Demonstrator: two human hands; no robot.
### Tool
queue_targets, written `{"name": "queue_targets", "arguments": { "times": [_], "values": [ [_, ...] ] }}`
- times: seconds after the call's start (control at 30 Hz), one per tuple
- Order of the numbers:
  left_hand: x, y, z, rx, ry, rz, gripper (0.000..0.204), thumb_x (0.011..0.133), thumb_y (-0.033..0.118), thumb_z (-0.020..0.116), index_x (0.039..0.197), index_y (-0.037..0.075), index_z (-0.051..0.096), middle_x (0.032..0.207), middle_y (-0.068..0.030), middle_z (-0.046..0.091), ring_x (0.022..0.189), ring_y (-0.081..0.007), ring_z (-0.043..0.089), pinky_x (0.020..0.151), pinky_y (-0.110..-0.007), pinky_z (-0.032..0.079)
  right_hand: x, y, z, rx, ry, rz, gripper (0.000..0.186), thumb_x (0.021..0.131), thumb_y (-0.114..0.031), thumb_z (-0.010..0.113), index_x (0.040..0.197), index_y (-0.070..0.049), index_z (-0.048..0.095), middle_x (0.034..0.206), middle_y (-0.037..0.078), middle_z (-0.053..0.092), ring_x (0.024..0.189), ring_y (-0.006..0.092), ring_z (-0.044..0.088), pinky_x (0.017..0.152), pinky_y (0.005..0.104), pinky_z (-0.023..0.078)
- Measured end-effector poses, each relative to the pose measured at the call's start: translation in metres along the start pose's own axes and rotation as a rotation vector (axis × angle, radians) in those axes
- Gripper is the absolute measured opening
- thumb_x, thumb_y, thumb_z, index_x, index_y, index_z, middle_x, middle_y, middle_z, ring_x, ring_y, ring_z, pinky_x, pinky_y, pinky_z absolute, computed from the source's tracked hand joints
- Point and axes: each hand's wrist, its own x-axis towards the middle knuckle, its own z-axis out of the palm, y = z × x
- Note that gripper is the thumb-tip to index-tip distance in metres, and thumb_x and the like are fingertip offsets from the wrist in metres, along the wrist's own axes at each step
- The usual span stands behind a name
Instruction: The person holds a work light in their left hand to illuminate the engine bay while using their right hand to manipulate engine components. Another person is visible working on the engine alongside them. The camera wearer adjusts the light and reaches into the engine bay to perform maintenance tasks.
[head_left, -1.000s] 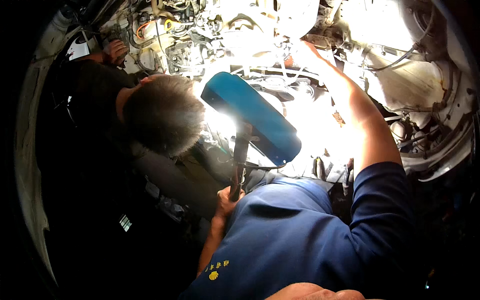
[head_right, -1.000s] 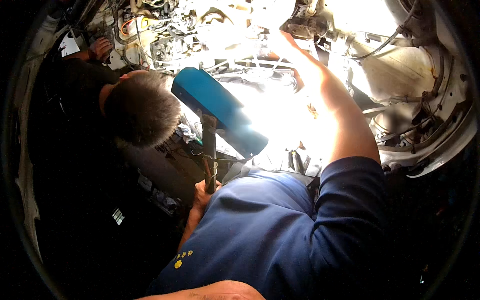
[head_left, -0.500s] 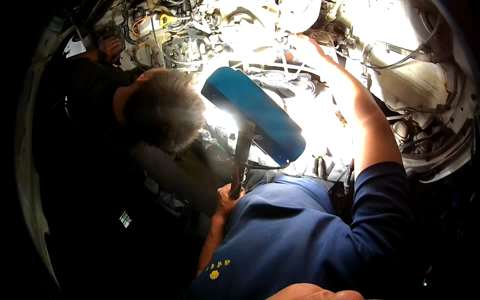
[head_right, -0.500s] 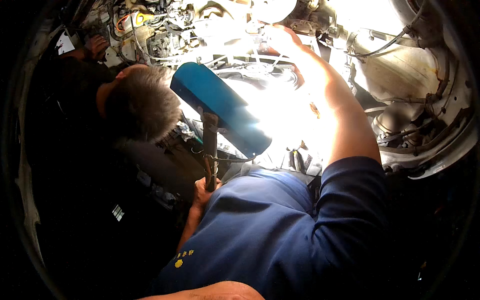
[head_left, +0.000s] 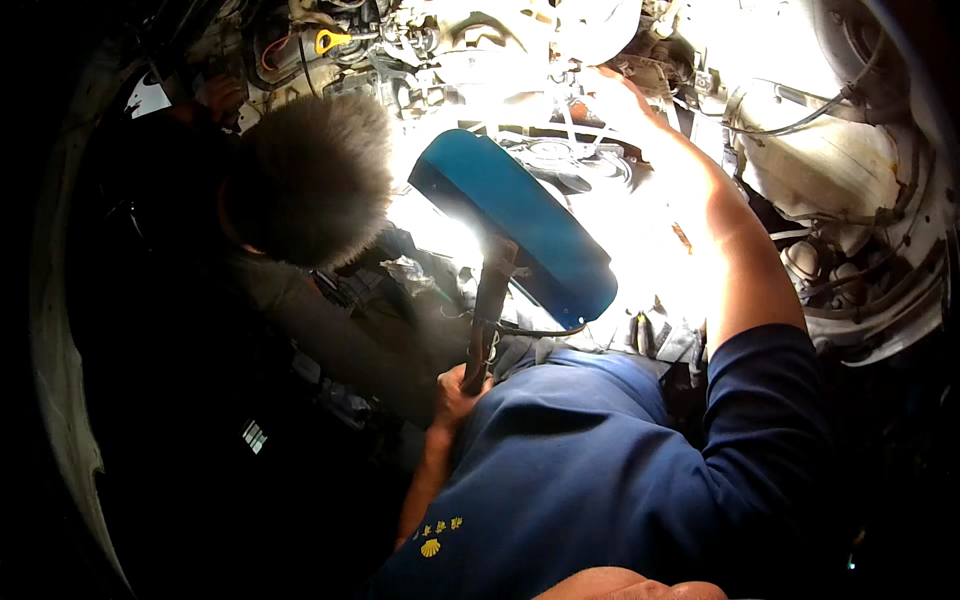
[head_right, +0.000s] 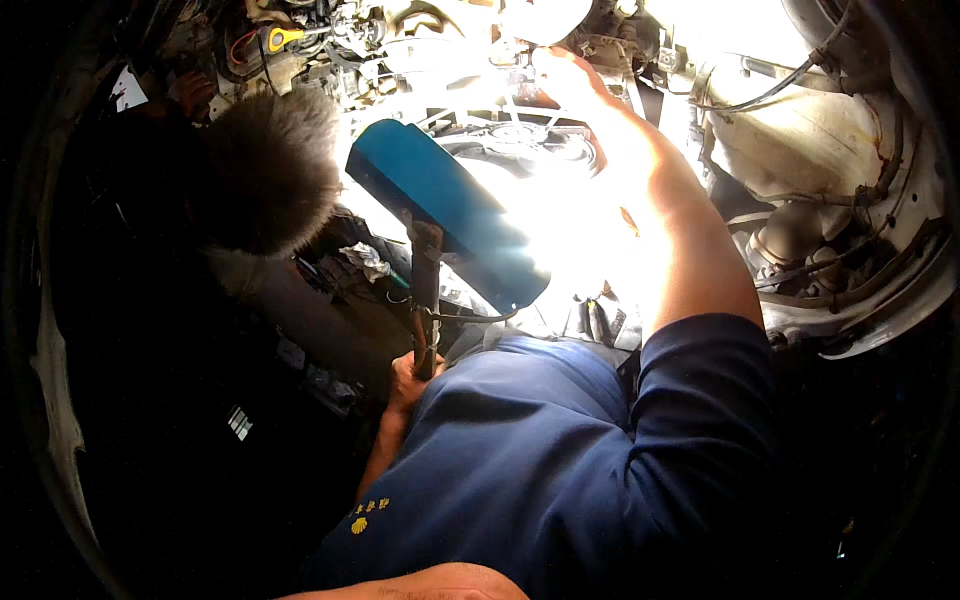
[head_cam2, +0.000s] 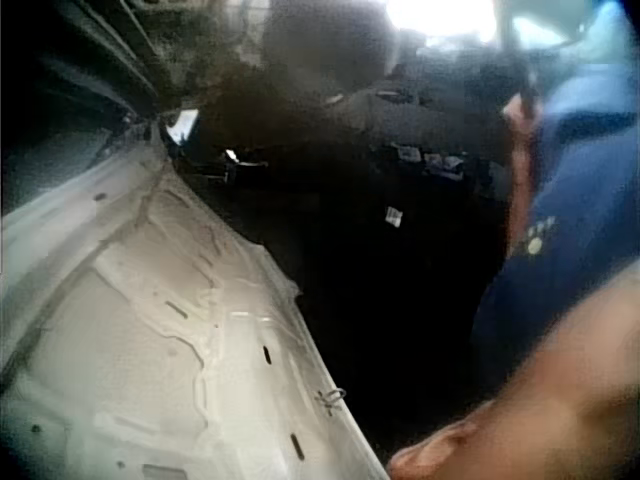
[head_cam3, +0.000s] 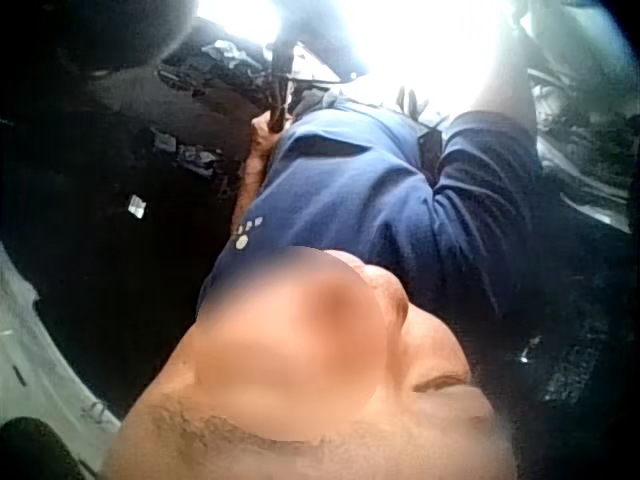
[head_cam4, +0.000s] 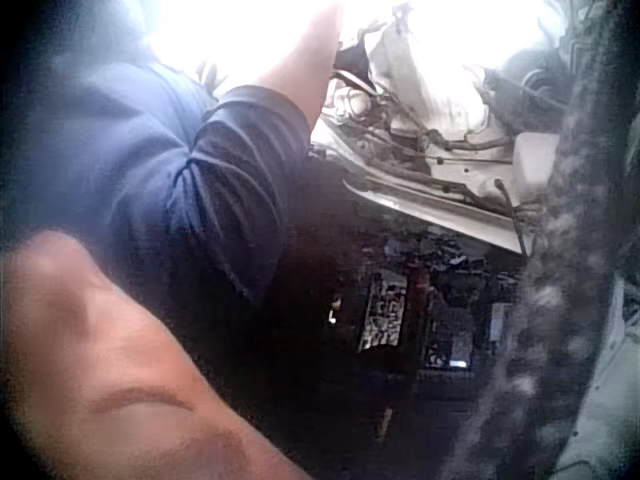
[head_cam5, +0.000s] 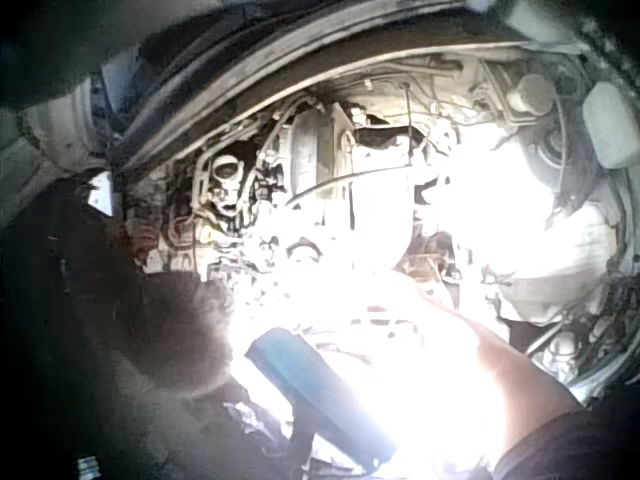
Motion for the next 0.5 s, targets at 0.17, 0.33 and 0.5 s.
{"name": "queue_targets", "arguments": {
  "times": [0.17,0.33,0.5],
  "values": [
    [0.0,0.001,-0.001,0.017,0.003,-0.011,0.014,0.081,0.013,0.082,0.086,0.003,0.074,0.078,-0.0114,0.076,0.073,-0.0199,0.075,0.068,-0.035,0.058,-0.006,0.002,0.003,-0.791,0.103,-0.184,0.027,0.106,-0.026,0.061,0.129,-0.012,0.064,0.108,0.0,0.07,0.1,0.0138,0.066,0.088,0.0329,0.055],
    [0.001,0.003,-0.001,0.002,-0.008,-0.014,0.012,0.081,0.012,0.082,0.086,0.003,0.074,0.077,-0.0109,0.076,0.071,-0.0182,0.074,0.068,-0.034,0.057,-0.021,-0.01,0.015,-1.502,0.146,-0.502,0.026,0.103,-0.025,0.063,0.126,-0.013,0.063,0.118,0.008,0.072,0.101,0.0244,0.07,0.088,0.0405,0.057],
    [0.003,0.002,0.0,-0.005,-0.002,-0.01,0.011,0.082,0.011,0.082,0.085,0.003,0.074,0.076,-0.0104,0.075,0.071,-0.0167,0.073,0.067,-0.034,0.057,-0.026,-0.029,0.025,-1.387,0.09,-0.28,0.03,0.101,-0.02,0.066,0.129,-0.01,0.061,0.118,0.014,0.072,0.101,0.0264,0.07,0.088,0.0407,0.056]
  ]
}}
